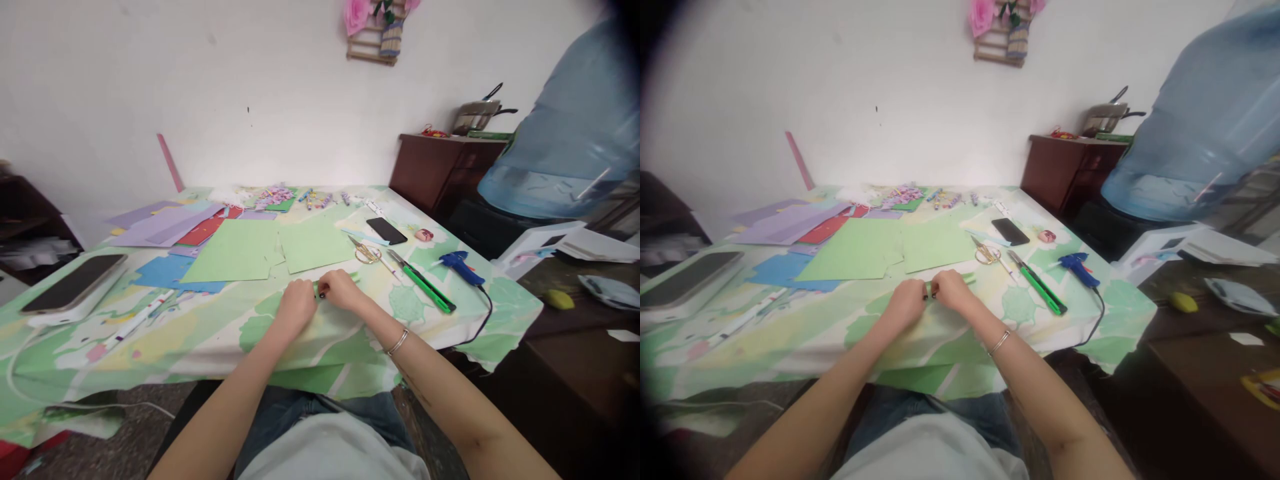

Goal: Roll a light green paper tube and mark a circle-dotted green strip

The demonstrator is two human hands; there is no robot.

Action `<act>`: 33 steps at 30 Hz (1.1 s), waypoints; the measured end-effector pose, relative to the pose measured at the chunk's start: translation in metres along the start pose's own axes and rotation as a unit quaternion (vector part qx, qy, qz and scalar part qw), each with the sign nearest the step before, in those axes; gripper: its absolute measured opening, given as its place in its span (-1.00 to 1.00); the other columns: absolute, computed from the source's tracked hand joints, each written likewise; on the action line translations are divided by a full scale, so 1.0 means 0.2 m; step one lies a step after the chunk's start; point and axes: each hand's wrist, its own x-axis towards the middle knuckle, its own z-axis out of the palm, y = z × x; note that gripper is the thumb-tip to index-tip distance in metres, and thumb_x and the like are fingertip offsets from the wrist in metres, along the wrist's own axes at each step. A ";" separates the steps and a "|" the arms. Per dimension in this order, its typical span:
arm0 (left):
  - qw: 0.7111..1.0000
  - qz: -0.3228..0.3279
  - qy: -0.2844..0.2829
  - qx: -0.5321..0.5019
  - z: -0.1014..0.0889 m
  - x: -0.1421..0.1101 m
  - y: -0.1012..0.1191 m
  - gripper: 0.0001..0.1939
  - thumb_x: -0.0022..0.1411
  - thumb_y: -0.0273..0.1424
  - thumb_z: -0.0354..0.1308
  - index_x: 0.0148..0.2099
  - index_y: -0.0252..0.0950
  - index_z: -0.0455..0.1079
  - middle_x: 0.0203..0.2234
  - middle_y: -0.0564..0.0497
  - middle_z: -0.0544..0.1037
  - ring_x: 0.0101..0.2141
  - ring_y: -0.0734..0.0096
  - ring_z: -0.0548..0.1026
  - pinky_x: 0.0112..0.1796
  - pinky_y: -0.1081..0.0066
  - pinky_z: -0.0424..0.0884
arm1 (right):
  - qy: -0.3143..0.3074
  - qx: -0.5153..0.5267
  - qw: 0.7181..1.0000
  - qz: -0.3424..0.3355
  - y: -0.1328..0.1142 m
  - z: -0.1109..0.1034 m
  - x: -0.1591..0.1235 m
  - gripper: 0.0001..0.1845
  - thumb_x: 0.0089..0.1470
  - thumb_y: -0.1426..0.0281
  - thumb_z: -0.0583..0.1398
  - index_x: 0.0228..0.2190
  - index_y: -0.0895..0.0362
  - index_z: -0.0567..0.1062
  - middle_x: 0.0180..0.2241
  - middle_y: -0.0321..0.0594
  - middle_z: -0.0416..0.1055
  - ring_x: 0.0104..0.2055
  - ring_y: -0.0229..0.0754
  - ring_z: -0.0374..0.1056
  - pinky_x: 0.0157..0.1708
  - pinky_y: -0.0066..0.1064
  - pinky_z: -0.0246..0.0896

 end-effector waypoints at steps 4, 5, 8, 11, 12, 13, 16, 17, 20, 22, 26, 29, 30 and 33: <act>1.000 -0.004 -0.025 0.003 -0.02 0.02 0.00 -0.74 0.02 -0.64 -0.04 -0.35 -0.33 0.45 -0.41 -0.19 0.54 -0.33 0.21 0.49 -0.37 0.40 0.30 | -0.014 0.027 1.000 -0.005 0.05 -0.04 0.00 -0.79 -0.24 0.62 0.16 -0.55 0.17 0.56 -0.57 -0.28 0.48 -0.49 -0.30 0.33 -0.47 -0.56 0.07; 1.000 -0.004 -0.030 0.004 -0.03 0.02 0.00 -0.74 0.01 -0.63 -0.03 -0.35 -0.33 0.45 -0.39 -0.18 0.54 -0.32 0.21 0.49 -0.36 0.41 0.30 | -0.009 0.029 1.000 -0.006 0.07 -0.06 -0.01 -0.79 -0.23 0.62 0.15 -0.55 0.18 0.56 -0.57 -0.28 0.48 -0.49 -0.31 0.32 -0.47 -0.56 0.07; 0.999 -0.003 -0.038 0.011 -0.05 0.02 0.01 -0.74 0.00 -0.63 -0.02 -0.32 -0.35 0.44 -0.36 -0.20 0.54 -0.29 0.18 0.49 -0.35 0.38 0.32 | 0.009 0.026 1.000 -0.004 0.12 -0.10 -0.06 -0.74 -0.23 0.67 0.10 -0.55 0.20 0.55 -0.56 -0.27 0.47 -0.49 -0.32 0.31 -0.44 -0.57 0.07; 0.999 -0.009 -0.046 0.022 -0.07 0.01 0.02 -0.75 -0.02 -0.63 -0.01 -0.31 -0.37 0.43 -0.37 -0.23 0.54 -0.29 0.11 0.50 -0.36 0.34 0.33 | 0.021 0.024 0.999 0.002 0.13 -0.10 -0.10 -0.69 -0.25 0.70 0.06 -0.54 0.20 0.54 -0.51 -0.24 0.49 -0.45 -0.31 0.32 -0.40 -0.56 0.09; 0.998 -0.013 -0.049 0.025 -0.07 0.01 0.03 -0.76 -0.02 -0.63 -0.01 -0.31 -0.38 0.43 -0.38 -0.23 0.53 -0.30 0.10 0.50 -0.37 0.34 0.33 | 0.026 0.022 0.999 0.008 0.13 -0.09 -0.10 -0.68 -0.26 0.71 0.06 -0.54 0.21 0.54 -0.49 -0.22 0.49 -0.44 -0.30 0.32 -0.40 -0.55 0.09; 0.998 -0.016 -0.051 0.027 -0.08 0.01 0.03 -0.77 -0.01 -0.62 -0.01 -0.31 -0.38 0.43 -0.39 -0.23 0.53 -0.30 0.09 0.50 -0.38 0.33 0.33 | 0.032 0.020 0.999 0.015 0.12 -0.08 -0.10 -0.68 -0.27 0.71 0.05 -0.53 0.22 0.55 -0.48 -0.20 0.50 -0.43 -0.28 0.32 -0.40 -0.54 0.09; 0.998 -0.016 -0.048 0.035 -0.09 0.00 0.05 -0.78 0.02 -0.60 -0.01 -0.30 -0.38 0.41 -0.38 -0.23 0.52 -0.30 0.08 0.49 -0.37 0.32 0.32 | 0.039 0.014 0.999 0.034 0.11 -0.06 -0.09 -0.69 -0.31 0.71 0.07 -0.56 0.23 0.55 -0.50 -0.17 0.49 -0.44 -0.25 0.31 -0.42 -0.51 0.09; 0.998 -0.010 -0.045 0.038 -0.09 0.00 0.06 -0.79 0.04 -0.60 -0.02 -0.29 -0.38 0.41 -0.37 -0.23 0.52 -0.29 0.08 0.48 -0.36 0.31 0.32 | 0.039 0.014 0.998 0.037 0.11 -0.06 -0.09 -0.71 -0.31 0.70 0.09 -0.57 0.22 0.56 -0.52 -0.18 0.48 -0.45 -0.25 0.31 -0.42 -0.51 0.09; 0.999 0.015 -0.027 0.036 -0.09 -0.01 0.10 -0.81 0.15 -0.52 -0.04 -0.21 -0.36 0.36 -0.31 -0.21 0.49 -0.24 0.10 0.45 -0.31 0.28 0.30 | 0.032 0.023 0.999 0.032 0.14 -0.09 -0.09 -0.75 -0.27 0.66 0.12 -0.56 0.19 0.56 -0.55 -0.23 0.48 -0.48 -0.28 0.31 -0.44 -0.54 0.09; 0.999 0.031 -0.012 0.031 -0.08 -0.01 0.13 -0.80 0.20 -0.47 -0.06 -0.15 -0.35 0.32 -0.28 -0.20 0.47 -0.23 0.09 0.43 -0.28 0.26 0.29 | 0.032 0.026 0.999 0.024 0.16 -0.12 -0.11 -0.75 -0.25 0.66 0.13 -0.54 0.18 0.56 -0.53 -0.25 0.48 -0.48 -0.30 0.31 -0.43 -0.55 0.09; 0.998 0.066 0.003 0.011 -0.03 0.00 0.17 -0.77 0.20 -0.57 -0.13 -0.19 -0.32 0.31 -0.27 -0.15 0.45 -0.21 0.18 0.39 -0.27 0.31 0.25 | 0.040 0.024 0.999 0.024 0.21 -0.14 -0.15 -0.72 -0.27 0.69 0.10 -0.55 0.20 0.55 -0.52 -0.23 0.48 -0.46 -0.30 0.30 -0.41 -0.54 0.09; 0.997 0.073 0.001 -0.008 -0.01 0.02 0.17 -0.76 0.17 -0.62 -0.14 -0.24 -0.32 0.32 -0.27 -0.13 0.44 -0.21 0.23 0.37 -0.28 0.35 0.24 | 0.047 0.032 0.998 0.042 0.22 -0.13 -0.16 -0.70 -0.28 0.71 0.08 -0.55 0.21 0.55 -0.53 -0.22 0.48 -0.47 -0.30 0.31 -0.42 -0.54 0.09; 0.997 0.070 -0.001 -0.014 0.00 0.02 0.17 -0.76 0.16 -0.62 -0.14 -0.26 -0.32 0.32 -0.28 -0.12 0.44 -0.21 0.23 0.37 -0.28 0.35 0.24 | 0.049 0.035 0.997 0.051 0.22 -0.12 -0.15 -0.70 -0.27 0.71 0.08 -0.55 0.22 0.56 -0.54 -0.21 0.48 -0.47 -0.30 0.31 -0.42 -0.54 0.10; 0.998 0.060 -0.013 -0.030 0.00 0.05 0.16 -0.77 0.14 -0.62 -0.11 -0.30 -0.31 0.35 -0.31 -0.12 0.46 -0.24 0.24 0.39 -0.30 0.36 0.24 | 0.044 0.046 0.995 0.075 0.22 -0.12 -0.14 -0.75 -0.27 0.69 0.13 -0.58 0.23 0.57 -0.60 -0.21 0.47 -0.50 -0.29 0.31 -0.45 -0.54 0.10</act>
